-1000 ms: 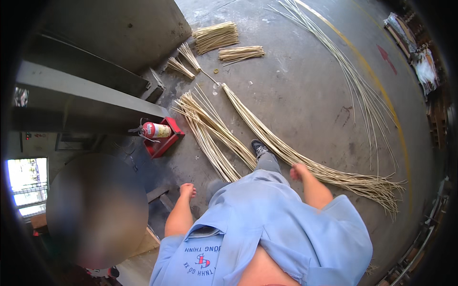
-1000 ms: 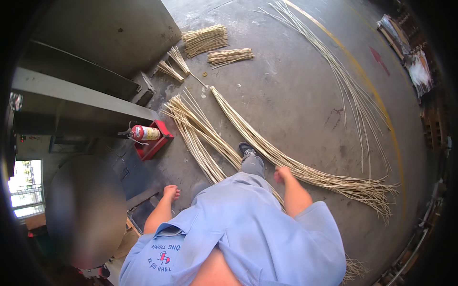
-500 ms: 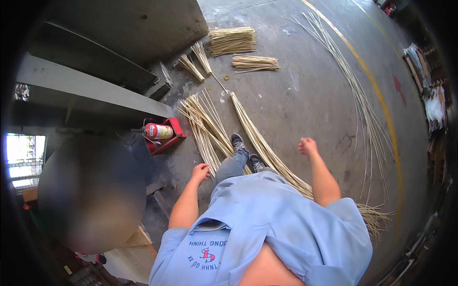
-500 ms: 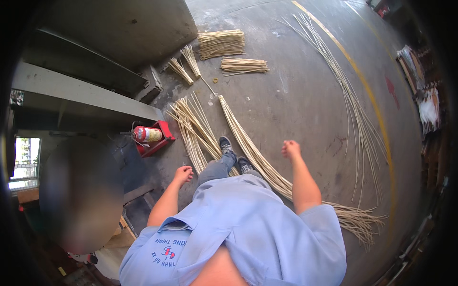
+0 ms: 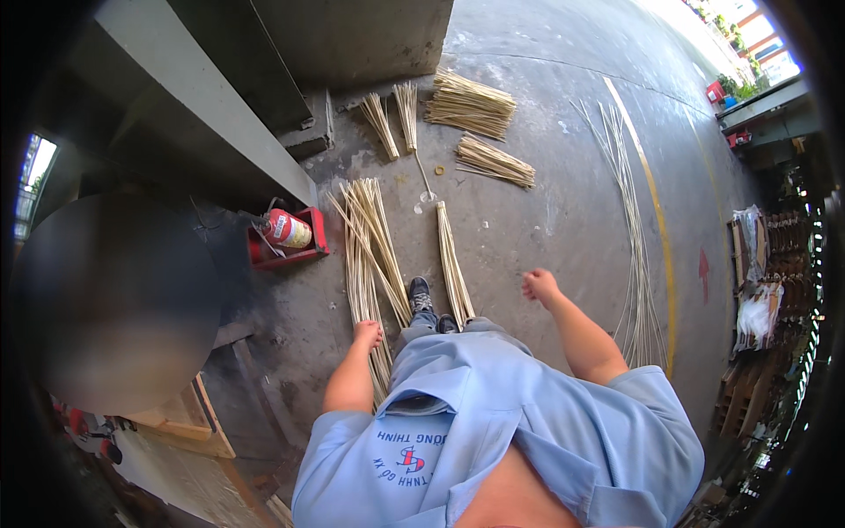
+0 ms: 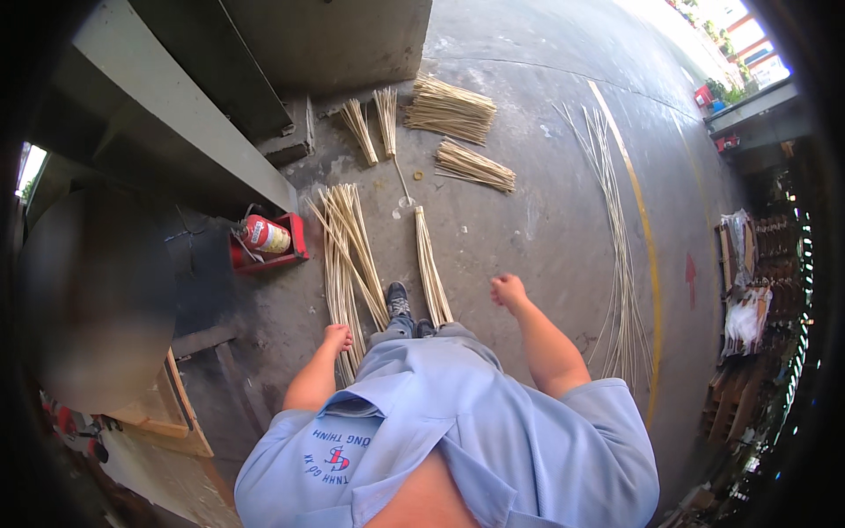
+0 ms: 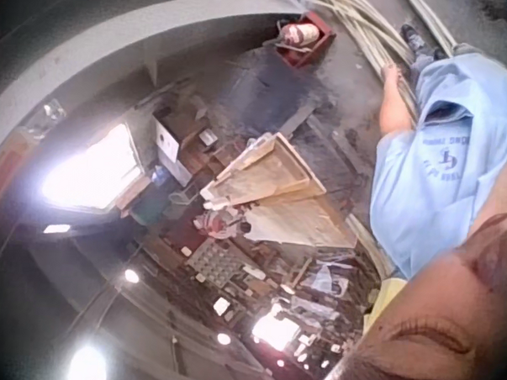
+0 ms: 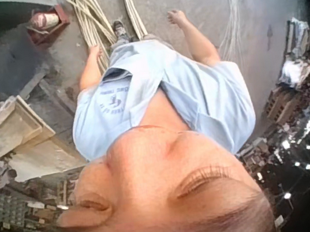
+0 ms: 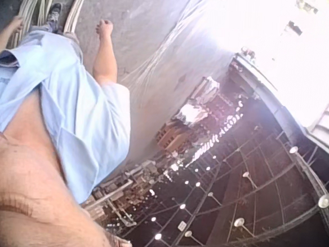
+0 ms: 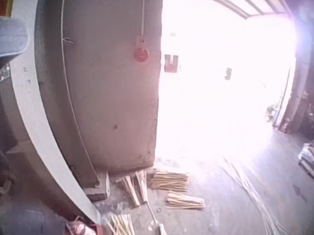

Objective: The person squats on the workshop floor and gathers bundles of thin bamboo sticks, aligns them by hand, and places them into neat piles. The person repeatedly picks up sticks, straightens them, and stacks them into organized bundles.

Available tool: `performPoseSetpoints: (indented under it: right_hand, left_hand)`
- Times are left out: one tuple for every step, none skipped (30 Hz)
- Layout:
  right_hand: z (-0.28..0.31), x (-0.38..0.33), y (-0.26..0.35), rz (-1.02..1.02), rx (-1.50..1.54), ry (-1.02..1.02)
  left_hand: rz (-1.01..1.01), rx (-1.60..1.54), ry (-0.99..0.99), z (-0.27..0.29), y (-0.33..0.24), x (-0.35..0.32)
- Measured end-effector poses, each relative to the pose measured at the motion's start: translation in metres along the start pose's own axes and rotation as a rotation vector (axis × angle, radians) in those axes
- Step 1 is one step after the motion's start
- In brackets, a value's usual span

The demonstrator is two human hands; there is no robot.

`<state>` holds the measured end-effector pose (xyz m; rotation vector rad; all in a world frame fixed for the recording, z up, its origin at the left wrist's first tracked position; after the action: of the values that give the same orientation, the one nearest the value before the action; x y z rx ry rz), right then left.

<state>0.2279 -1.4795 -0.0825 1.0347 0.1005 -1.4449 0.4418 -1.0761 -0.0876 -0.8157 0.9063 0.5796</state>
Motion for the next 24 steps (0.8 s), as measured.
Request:
performPoseSetpoints:
  right_hand:
    - [-0.007,-0.001,0.027,0.081,0.095,-0.014]
    - [-0.017,-0.004,0.051,0.118,0.097,0.019]
    - [-0.027,-0.008,0.074,0.154,0.099,0.051]
    - [-0.033,-0.010,0.090,0.198,0.098,0.071]
    - [-0.041,-0.015,0.100,0.236,0.035,0.111]
    - [-0.046,-0.016,0.108,0.277,-0.036,0.146]
    - [-0.049,-0.017,0.114,0.318,-0.106,0.185]
    - [-0.050,-0.018,0.118,0.309,-0.172,0.205]
    - [-0.051,-0.018,0.116,0.296,-0.240,0.224]
    - [-0.053,-0.017,0.113,0.284,-0.306,0.246]
    - [-0.052,-0.016,0.111,0.265,-0.320,0.245]
    - [-0.049,-0.013,0.104,0.228,-0.338,0.232]
    - [-0.048,-0.011,0.102,0.204,-0.348,0.225]
    - [-0.047,-0.008,0.099,0.179,-0.357,0.219]
    - [-0.036,-0.001,0.092,0.130,-0.360,0.190]
    - [-0.034,0.001,0.089,0.099,-0.356,0.180]
    - [-0.032,0.004,0.086,0.067,-0.352,0.170]
    - [-0.027,0.007,0.082,0.033,-0.351,0.155]
    - [-0.023,0.011,0.079,0.012,-0.357,0.150]
    - [-0.019,0.016,0.077,0.005,-0.350,0.154]
    - [-0.015,0.020,0.075,-0.007,-0.343,0.161]
    - [-0.012,0.024,0.072,-0.018,-0.338,0.168]
    - [-0.009,0.028,0.069,-0.032,-0.324,0.173]
    - [-0.006,0.034,0.070,-0.041,-0.308,0.178]
  left_hand:
    - [0.035,-0.001,-0.027,0.006,0.001,0.004]
    - [0.035,0.000,-0.043,0.013,0.001,0.009]
    - [0.036,0.001,-0.058,0.019,0.002,0.014]
    - [0.029,-0.006,-0.062,0.022,0.000,0.020]
    - [0.014,-0.025,-0.058,0.026,-0.002,0.027]
    - [-0.001,-0.050,-0.048,0.027,-0.006,0.032]
    - [-0.015,-0.076,-0.042,0.027,-0.009,0.036]
    - [-0.018,-0.103,-0.041,0.026,-0.012,0.039]
    - [-0.018,-0.129,-0.038,0.026,-0.016,0.041]
    - [-0.019,-0.155,-0.039,0.025,-0.019,0.043]
    - [-0.025,-0.167,-0.030,0.024,-0.022,0.043]
    - [-0.010,-0.169,-0.021,0.020,-0.023,0.041]
    - [-0.003,-0.175,-0.024,0.021,-0.025,0.042]
    - [0.003,-0.180,-0.028,0.022,-0.027,0.042]
    - [0.019,-0.203,0.011,0.015,-0.030,0.040]
    - [0.021,-0.198,-0.001,0.018,-0.029,0.041]
    - [0.022,-0.192,-0.011,0.019,-0.029,0.041]
    - [0.024,-0.186,-0.016,0.018,-0.029,0.042]
    - [0.029,-0.185,-0.027,0.017,-0.029,0.043]
    - [0.033,-0.187,-0.031,0.018,-0.030,0.044]
    - [0.040,-0.186,-0.037,0.017,-0.031,0.045]
    - [0.049,-0.186,-0.042,0.016,-0.032,0.045]
    - [0.062,-0.180,-0.053,0.014,-0.033,0.044]
    - [0.071,-0.176,-0.066,0.012,-0.037,0.044]
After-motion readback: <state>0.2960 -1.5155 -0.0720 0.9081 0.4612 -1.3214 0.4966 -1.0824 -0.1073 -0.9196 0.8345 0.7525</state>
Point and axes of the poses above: each hand's wrist, its own x-axis towards the middle knuckle, its own z-axis out of the back of the hand, y = z × x, the point moved 2 cm from there along x, towards the middle knuckle, and after that the axes turned 15 degrees about -y, right-handed, at the moved point
